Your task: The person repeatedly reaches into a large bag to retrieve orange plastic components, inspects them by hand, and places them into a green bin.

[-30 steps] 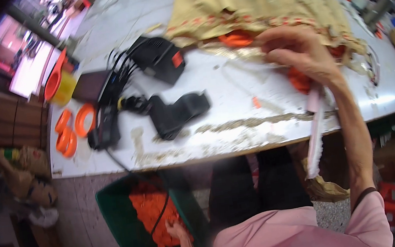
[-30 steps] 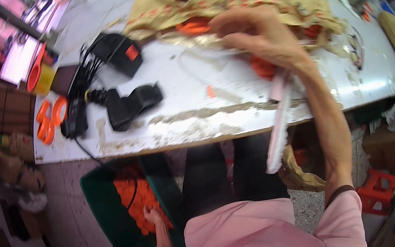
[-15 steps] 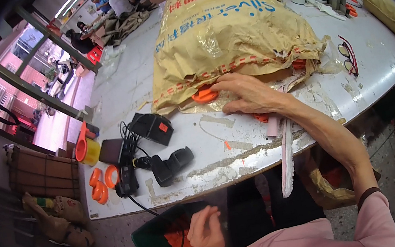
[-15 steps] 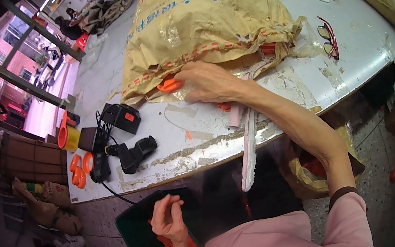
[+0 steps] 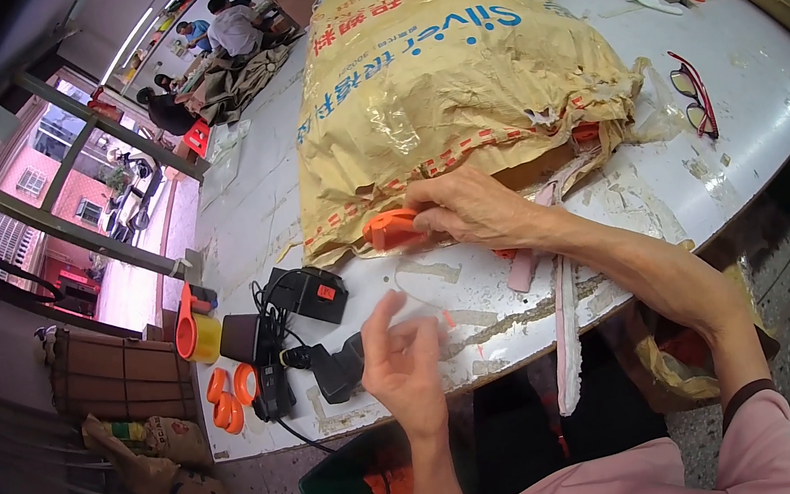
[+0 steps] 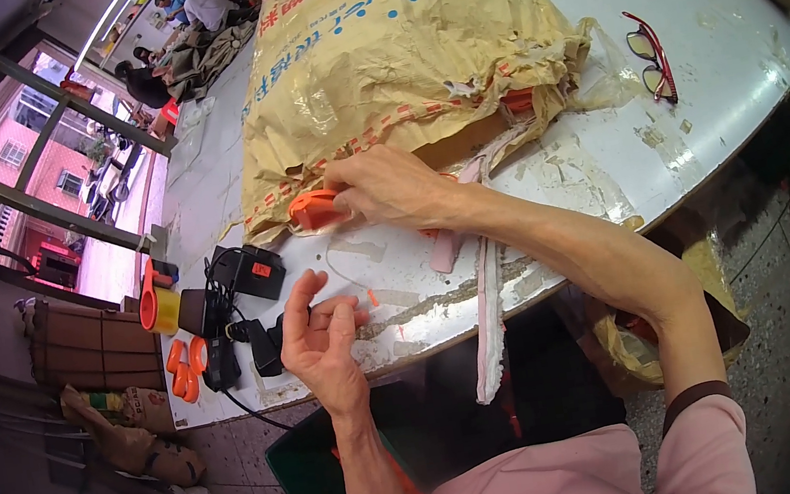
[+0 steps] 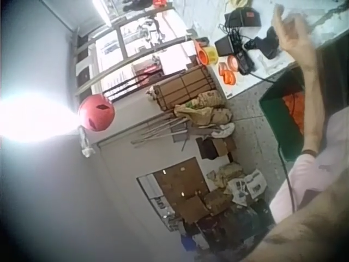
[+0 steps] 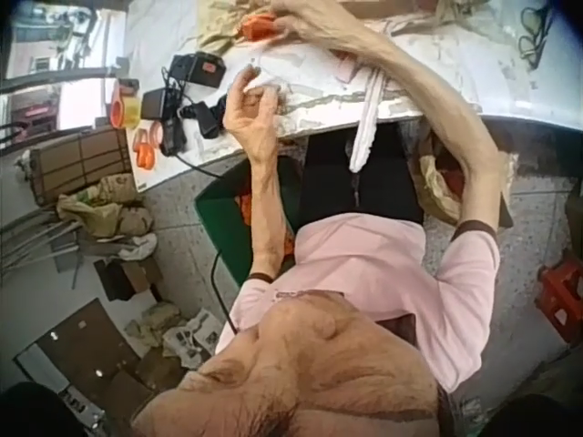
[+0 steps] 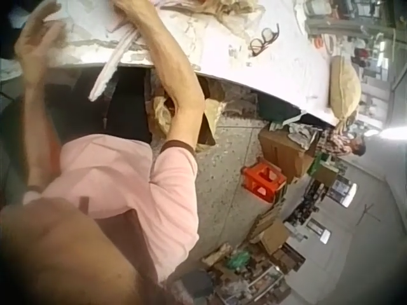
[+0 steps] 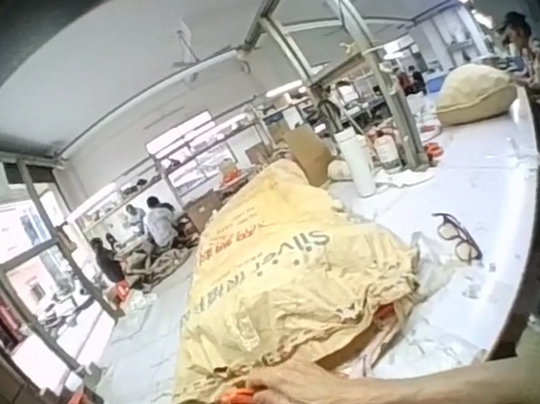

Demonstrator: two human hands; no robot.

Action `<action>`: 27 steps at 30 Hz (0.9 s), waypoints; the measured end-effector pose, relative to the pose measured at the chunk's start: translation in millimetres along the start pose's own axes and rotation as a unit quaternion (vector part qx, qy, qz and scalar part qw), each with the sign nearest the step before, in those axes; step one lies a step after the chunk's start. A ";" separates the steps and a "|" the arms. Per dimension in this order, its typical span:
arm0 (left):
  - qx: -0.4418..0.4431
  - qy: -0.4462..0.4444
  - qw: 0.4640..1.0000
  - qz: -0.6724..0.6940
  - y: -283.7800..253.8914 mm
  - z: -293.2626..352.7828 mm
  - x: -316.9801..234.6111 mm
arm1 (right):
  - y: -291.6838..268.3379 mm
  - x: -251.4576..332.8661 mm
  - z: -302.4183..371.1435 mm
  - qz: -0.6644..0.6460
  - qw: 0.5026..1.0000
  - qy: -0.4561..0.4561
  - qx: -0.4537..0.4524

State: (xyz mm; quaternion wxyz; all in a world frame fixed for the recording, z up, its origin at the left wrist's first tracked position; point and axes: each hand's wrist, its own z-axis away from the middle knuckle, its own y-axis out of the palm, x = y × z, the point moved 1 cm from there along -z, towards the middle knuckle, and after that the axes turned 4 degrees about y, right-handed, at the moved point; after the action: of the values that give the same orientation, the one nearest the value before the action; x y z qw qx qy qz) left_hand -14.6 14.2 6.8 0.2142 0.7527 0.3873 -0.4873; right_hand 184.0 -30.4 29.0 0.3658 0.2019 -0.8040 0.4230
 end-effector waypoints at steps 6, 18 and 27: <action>-0.034 -0.061 0.992 0.109 -4.2 -1.0 1.3 | -17.5 13.4 18.4 -0.172 0.952 0.135 0.213; -0.021 -0.079 0.985 0.152 -9.5 2.7 4.2 | -13.3 29.1 26.9 -0.200 0.930 0.165 0.259; -0.042 -0.087 0.976 0.193 -10.2 1.9 4.1 | -15.3 22.4 26.6 -0.298 0.902 0.111 0.291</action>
State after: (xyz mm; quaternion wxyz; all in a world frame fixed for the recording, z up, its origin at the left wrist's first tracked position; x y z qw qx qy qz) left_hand -22.8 20.6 2.9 0.3684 0.7587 0.2346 -0.4835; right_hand 168.0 -61.3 44.2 0.4869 0.4814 -0.5012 0.5291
